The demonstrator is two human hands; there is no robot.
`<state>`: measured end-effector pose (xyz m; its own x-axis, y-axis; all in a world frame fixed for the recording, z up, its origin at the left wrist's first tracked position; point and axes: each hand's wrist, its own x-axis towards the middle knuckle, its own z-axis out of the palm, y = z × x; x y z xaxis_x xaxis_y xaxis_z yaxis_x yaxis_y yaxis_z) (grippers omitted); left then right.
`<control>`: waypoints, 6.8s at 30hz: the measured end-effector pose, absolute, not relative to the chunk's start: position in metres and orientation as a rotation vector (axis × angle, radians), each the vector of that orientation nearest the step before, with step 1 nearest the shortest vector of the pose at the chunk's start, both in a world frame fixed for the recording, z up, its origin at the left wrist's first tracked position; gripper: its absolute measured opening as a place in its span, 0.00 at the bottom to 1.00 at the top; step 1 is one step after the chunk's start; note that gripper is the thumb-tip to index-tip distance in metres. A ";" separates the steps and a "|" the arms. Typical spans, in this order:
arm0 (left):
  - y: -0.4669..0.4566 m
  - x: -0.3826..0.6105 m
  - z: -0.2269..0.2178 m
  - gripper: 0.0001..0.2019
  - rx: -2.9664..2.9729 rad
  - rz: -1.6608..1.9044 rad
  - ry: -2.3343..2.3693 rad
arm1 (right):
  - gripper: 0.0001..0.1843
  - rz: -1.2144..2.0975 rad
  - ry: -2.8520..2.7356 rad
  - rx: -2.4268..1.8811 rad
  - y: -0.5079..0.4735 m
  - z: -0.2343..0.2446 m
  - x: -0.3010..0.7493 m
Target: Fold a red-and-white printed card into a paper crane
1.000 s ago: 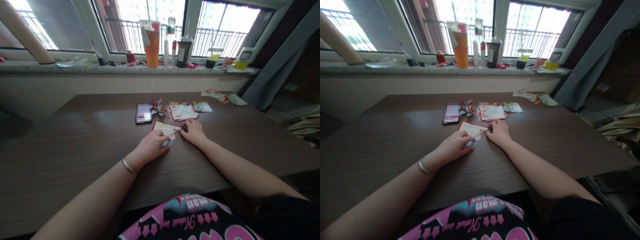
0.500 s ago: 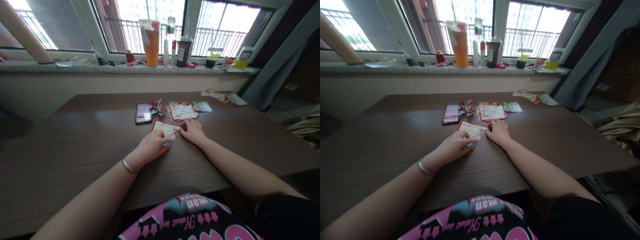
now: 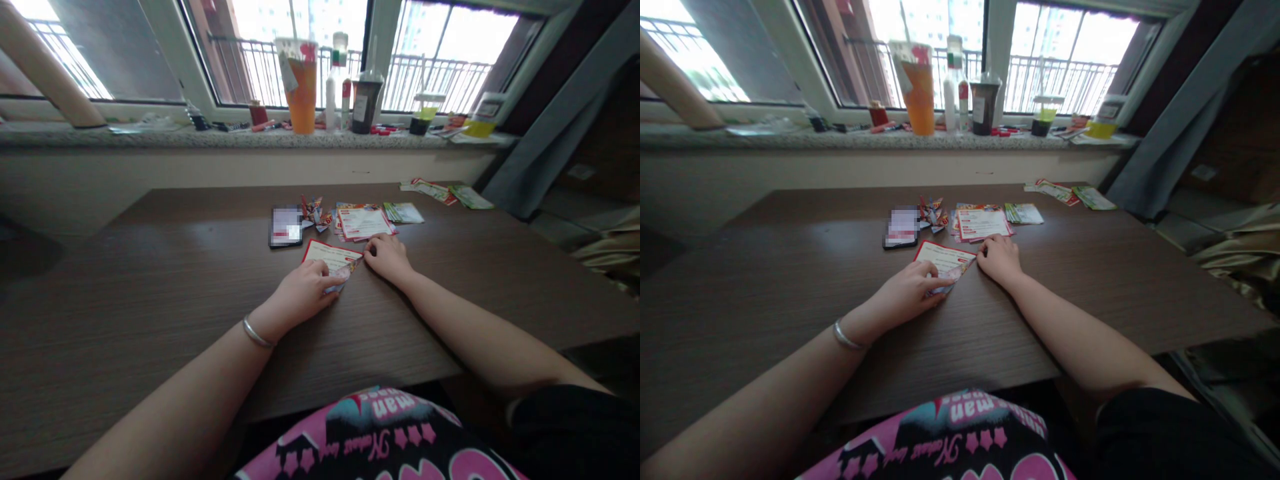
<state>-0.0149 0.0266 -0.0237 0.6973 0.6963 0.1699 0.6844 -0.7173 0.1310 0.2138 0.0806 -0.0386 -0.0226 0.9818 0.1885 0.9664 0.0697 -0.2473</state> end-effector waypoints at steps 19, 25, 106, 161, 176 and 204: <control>0.026 -0.016 -0.013 0.09 2.866 0.403 1.057 | 0.12 0.188 -2.142 -1.293 0.073 -0.042 0.217; 0.026 -0.015 -0.011 0.10 2.886 0.394 1.016 | 0.15 0.150 -2.334 -1.111 0.065 -0.038 0.214; 0.032 -0.025 -0.033 0.32 2.766 0.087 1.247 | 0.15 0.073 -2.515 -1.026 0.039 -0.024 0.212; 0.020 -0.011 -0.015 0.36 2.798 0.101 1.032 | 0.09 0.150 -2.262 -1.604 0.069 -0.027 0.225; 0.024 -0.014 -0.016 0.29 2.751 0.151 0.921 | 0.10 0.217 -2.208 -1.708 0.072 -0.028 0.239; 0.030 -0.020 -0.017 0.26 2.837 0.284 0.784 | 0.13 -0.193 -2.655 -1.136 0.040 -0.020 0.211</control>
